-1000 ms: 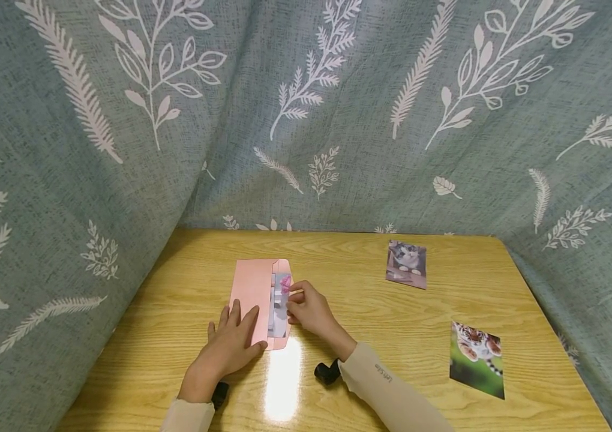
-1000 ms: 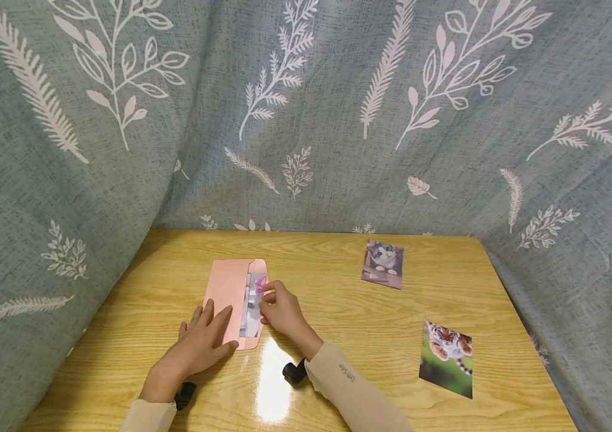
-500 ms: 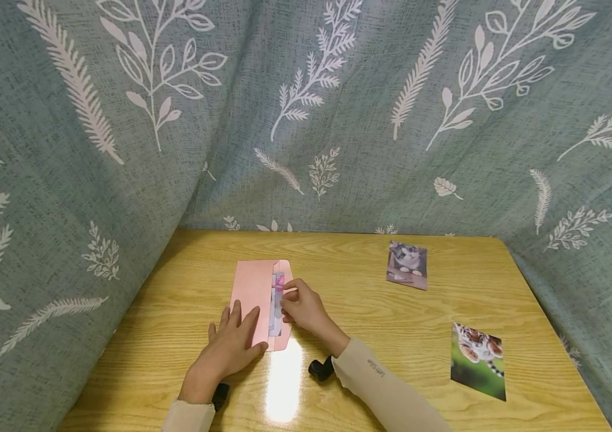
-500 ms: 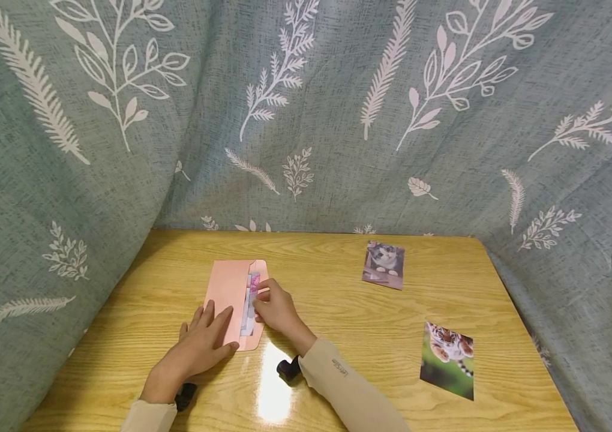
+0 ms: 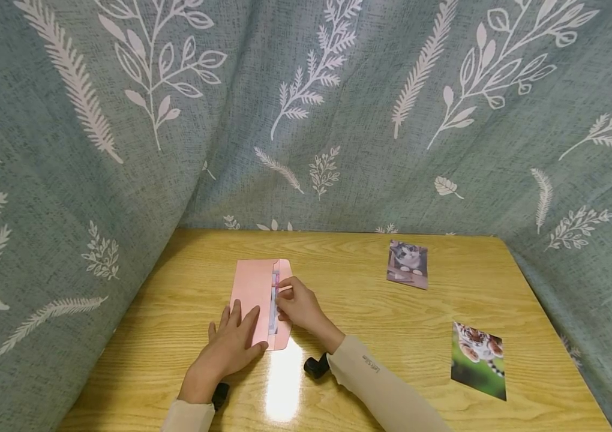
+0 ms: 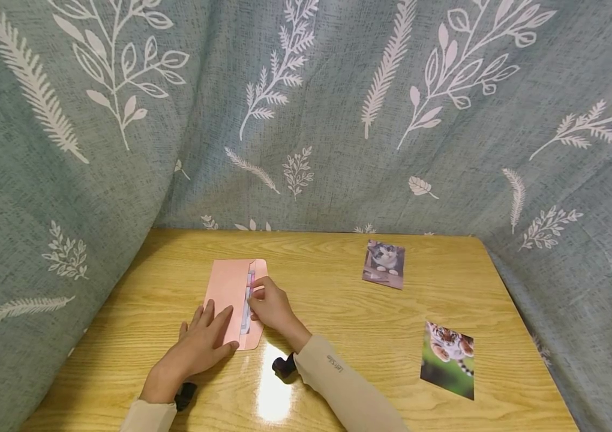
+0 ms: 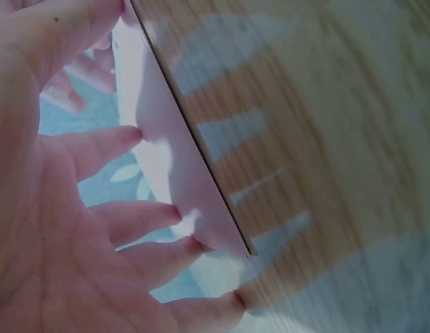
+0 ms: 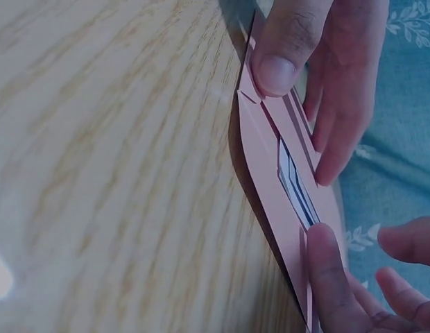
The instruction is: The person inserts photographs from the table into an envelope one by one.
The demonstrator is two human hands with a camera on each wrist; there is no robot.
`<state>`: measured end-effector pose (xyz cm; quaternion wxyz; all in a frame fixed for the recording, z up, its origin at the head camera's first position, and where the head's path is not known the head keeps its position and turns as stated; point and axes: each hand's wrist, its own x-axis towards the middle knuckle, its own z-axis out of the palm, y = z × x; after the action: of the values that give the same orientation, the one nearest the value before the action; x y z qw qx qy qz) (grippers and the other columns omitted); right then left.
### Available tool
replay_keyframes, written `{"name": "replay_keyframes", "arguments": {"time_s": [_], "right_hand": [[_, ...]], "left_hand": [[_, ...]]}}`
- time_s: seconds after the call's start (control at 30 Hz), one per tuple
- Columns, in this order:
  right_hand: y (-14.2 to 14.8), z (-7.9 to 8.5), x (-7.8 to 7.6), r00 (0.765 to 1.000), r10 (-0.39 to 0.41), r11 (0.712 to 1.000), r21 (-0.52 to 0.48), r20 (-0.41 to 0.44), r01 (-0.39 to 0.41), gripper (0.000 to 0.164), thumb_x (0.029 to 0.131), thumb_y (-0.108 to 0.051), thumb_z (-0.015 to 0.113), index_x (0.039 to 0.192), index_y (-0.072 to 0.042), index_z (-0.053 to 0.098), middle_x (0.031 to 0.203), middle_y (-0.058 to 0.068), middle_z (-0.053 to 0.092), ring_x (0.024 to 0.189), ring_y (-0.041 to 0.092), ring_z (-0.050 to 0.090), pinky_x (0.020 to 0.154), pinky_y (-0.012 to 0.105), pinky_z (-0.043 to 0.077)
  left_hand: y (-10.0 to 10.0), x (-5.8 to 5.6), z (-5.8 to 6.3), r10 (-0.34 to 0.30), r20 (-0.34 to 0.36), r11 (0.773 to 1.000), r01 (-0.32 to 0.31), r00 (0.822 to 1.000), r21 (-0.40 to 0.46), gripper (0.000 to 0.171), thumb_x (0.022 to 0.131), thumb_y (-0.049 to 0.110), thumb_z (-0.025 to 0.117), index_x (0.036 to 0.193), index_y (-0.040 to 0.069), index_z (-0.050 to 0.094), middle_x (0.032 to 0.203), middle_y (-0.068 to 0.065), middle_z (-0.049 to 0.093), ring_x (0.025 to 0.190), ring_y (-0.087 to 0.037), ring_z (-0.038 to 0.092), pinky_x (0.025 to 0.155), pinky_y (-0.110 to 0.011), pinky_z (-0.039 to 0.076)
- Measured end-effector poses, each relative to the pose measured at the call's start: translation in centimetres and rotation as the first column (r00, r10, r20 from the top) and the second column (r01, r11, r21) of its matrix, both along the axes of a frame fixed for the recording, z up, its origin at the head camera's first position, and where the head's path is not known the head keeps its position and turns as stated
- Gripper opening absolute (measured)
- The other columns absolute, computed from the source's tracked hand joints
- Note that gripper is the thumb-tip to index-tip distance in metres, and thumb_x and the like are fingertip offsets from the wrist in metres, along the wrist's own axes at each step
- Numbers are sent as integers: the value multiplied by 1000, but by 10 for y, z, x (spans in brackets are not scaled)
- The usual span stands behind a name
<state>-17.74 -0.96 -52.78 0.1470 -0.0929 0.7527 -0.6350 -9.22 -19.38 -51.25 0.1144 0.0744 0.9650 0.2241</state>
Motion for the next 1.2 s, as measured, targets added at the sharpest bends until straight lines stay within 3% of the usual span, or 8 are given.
{"name": "replay_keyframes", "arguments": {"time_s": [0.7,1.03,1.2], "right_hand": [[-4,-3,0,1000,-4,1000,3,-16,4,26,94,1,64,120,1,59,96,10,67,65,16,65,58,30,59],[12,1,1,995,51,991,127,-84,-40,24,96,-9,66,119,-3,62,103,6,69,80,13,67,64,28,57],[27,10,1,993,74,994,93,-88,-66,28,99,-9,63,124,1,60,106,9,66,85,24,69,66,35,59]], "left_hand": [[1,-1,0,-9,-14,1000,8,1000,-18,76,94,43,69,155,11,39,158,-35,14,144,-56,11,101,-81,15],[1,-1,1,-1,-14,1000,1,1000,-6,76,93,42,70,155,12,39,158,-35,14,144,-55,9,102,-80,14],[1,-1,1,-3,-8,1000,3,1000,-11,76,93,43,70,156,12,38,158,-35,13,144,-55,9,102,-81,14]]}}
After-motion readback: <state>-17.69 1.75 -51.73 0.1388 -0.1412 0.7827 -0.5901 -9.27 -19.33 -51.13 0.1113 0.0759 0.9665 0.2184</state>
